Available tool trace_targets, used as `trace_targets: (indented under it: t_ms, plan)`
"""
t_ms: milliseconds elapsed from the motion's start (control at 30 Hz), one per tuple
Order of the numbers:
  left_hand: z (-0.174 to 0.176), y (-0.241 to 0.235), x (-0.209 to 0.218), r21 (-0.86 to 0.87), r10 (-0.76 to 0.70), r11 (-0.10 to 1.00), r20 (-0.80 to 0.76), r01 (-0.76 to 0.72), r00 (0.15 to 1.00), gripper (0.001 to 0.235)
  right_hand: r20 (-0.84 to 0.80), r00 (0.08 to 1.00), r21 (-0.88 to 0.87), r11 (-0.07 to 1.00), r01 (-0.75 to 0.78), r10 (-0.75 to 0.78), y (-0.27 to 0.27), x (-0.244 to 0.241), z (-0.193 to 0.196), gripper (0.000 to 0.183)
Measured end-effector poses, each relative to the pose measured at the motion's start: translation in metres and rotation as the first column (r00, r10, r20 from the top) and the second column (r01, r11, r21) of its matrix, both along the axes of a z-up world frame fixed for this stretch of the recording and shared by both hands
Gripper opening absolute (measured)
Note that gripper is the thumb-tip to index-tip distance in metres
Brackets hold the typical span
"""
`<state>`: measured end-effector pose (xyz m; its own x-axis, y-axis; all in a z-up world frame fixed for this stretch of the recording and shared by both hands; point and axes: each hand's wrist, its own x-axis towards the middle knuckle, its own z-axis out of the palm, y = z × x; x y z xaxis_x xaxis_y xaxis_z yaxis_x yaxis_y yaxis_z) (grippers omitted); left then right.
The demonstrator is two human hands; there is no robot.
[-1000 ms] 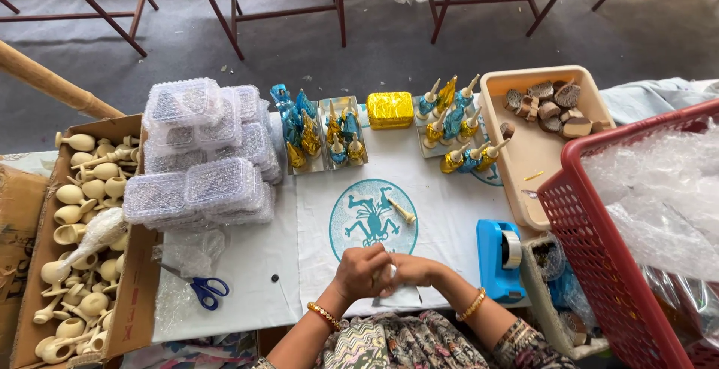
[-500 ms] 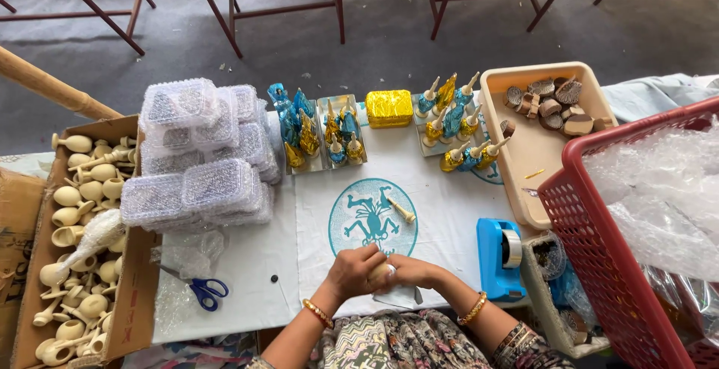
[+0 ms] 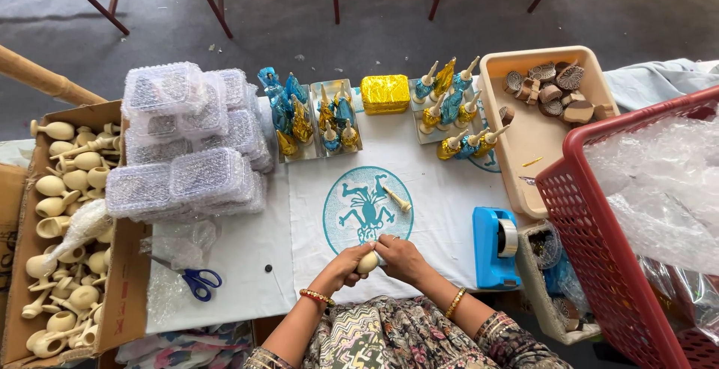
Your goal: The person sits at a table and wraps small wooden figurines. They wipe the figurines with a white cloth, then wrap them in shiny blue and gold foil paper, and finally place the wrapped items into a tray.
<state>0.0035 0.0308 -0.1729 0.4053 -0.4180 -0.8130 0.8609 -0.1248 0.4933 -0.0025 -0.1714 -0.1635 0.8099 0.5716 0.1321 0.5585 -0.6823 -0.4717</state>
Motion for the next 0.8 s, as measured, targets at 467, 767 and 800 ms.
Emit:
trace_targets:
  t_ms: [467, 767, 800]
  plan:
    - [-0.013, 0.015, 0.044, 0.144, -0.105, 0.987, 0.207, 0.076, 0.973, 0.054, 0.016, 1.0, -0.001, 1.0, 0.003, -0.003, -0.025, 0.039, 0.003, 0.051]
    - [0.012, 0.016, 0.094, 0.871, -0.796, 0.308, 0.456, -0.384, 0.397, 0.046, -0.047, 0.87, -0.289, 0.841, 0.458, -0.49, -0.024, 0.091, 0.026, 0.08]
    - [-0.009, 0.016, 0.09, 0.872, -0.796, 0.307, 0.455, -0.382, 0.4, 0.046, -0.05, 0.871, -0.29, 0.842, 0.455, -0.488, -0.021, 0.093, 0.018, 0.08]
